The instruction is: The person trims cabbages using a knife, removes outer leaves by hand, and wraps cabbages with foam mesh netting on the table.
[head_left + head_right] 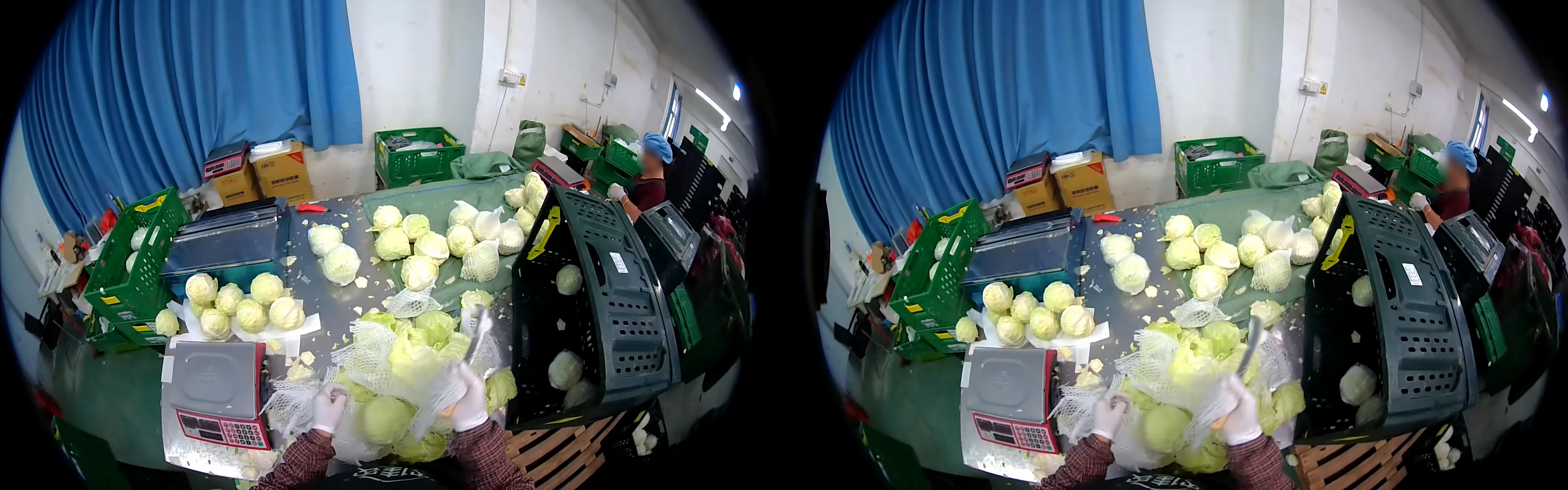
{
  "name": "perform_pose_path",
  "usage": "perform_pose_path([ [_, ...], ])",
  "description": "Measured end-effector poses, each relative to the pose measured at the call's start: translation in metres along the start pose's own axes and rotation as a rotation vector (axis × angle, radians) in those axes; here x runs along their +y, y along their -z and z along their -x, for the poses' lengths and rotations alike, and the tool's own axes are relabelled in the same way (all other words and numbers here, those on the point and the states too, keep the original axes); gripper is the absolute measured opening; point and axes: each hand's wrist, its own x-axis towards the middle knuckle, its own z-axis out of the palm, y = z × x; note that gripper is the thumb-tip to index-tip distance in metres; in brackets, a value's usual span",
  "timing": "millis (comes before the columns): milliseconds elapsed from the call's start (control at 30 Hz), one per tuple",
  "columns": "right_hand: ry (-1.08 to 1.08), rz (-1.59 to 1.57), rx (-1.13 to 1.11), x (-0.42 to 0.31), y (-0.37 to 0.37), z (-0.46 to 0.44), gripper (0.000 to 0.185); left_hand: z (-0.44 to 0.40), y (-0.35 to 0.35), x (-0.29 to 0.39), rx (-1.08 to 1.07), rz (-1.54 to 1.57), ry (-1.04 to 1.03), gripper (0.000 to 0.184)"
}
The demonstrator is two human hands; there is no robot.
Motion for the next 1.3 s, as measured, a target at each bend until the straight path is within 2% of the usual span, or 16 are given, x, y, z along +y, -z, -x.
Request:
perform_pose_path([
  [67, 0.033, -0.177, 0.081, -0.012, 0.004, -0.012, 0.024, 0.013, -0.008, 0.016, 0.101, -0.126, -0.145, 0.025],
  [167, 0.119, -0.104, 0.078, -0.023, 0.023, -0.017, 0.024, 0.041, -0.018, 0.04, -0.075, -0.15, -0.132, 0.042],
  [200, 0.09, -0.136, 0.084, -0.041, 0.01, -0.009, 0.024, 0.05, -0.015, 0.057, -0.193, -0.38, -0.264, 0.059],
  [300, 0.369, 0.804, 0.411, -0.069, 0.056, -0.021, 0.046, 0.065, -0.007, 0.064, -0.379, -0.833, -0.487, 0.086],
  [333, 0.36, 0.809, 0.415, -0.063, 0.066, -0.023, 0.046, 0.069, -0.003, 0.061, -0.441, -1.058, -0.583, 0.098],
  [367, 0.541, 1.386, 0.479, -0.059, 0.074, -0.022, 0.06, 0.07, 0.0, 0.054, -0.445, -1.052, -0.575, 0.098],
  [400, 0.724, 1.963, 0.515, -0.055, 0.077, -0.021, 0.074, 0.064, 0.004, 0.043, -0.468, -0.942, -0.528, 0.098],
  [500, 0.732, 1.881, 0.455, -0.028, 0.061, 0.0, 0.081, 0.036, 0.027, 0.017, -0.464, -0.588, -0.307, 0.092],
  [633, 0.795, 1.904, 0.353, -0.005, 0.038, 0.011, 0.061, 0.017, 0.043, 0.041, -0.317, 0.074, -0.036, 0.074],
  [700, 0.643, 1.782, 0.307, 0.001, 0.025, 0.006, 0.053, 0.017, 0.029, 0.026, -0.341, 0.379, 0.111, 0.062],
  [767, 0.614, 2.019, 0.279, 0.002, 0.031, -0.009, 0.05, 0.017, 0.0, 0.036, -0.3, 1.177, 0.399, 0.058],
  [900, 0.866, 1.794, 0.171, -0.008, 0.037, -0.011, 0.038, -0.002, -0.053, -0.012, -0.134, 0.914, 0.339, 0.055],
  [933, 0.863, 1.8, 0.18, -0.008, 0.036, -0.006, 0.038, 0.0, -0.063, -0.02, 0.005, 0.534, 0.308, 0.054],
  [1000, 0.379, 1.874, 0.136, 0.001, 0.03, 0.009, 0.033, 0.003, -0.065, -0.021, 0.014, 0.276, 0.14, 0.056],
  [1067, 0.43, 1.866, 0.122, 0.023, 0.049, 0.015, 0.029, 0.001, -0.057, -0.023, 0.023, -0.145, -0.219, 0.067],
  [1300, 0.388, 1.753, 0.032, 0.079, 0.079, 0.018, 0.023, 0.0, -0.045, 0.078, -0.307, -0.626, -0.015, 0.098],
])
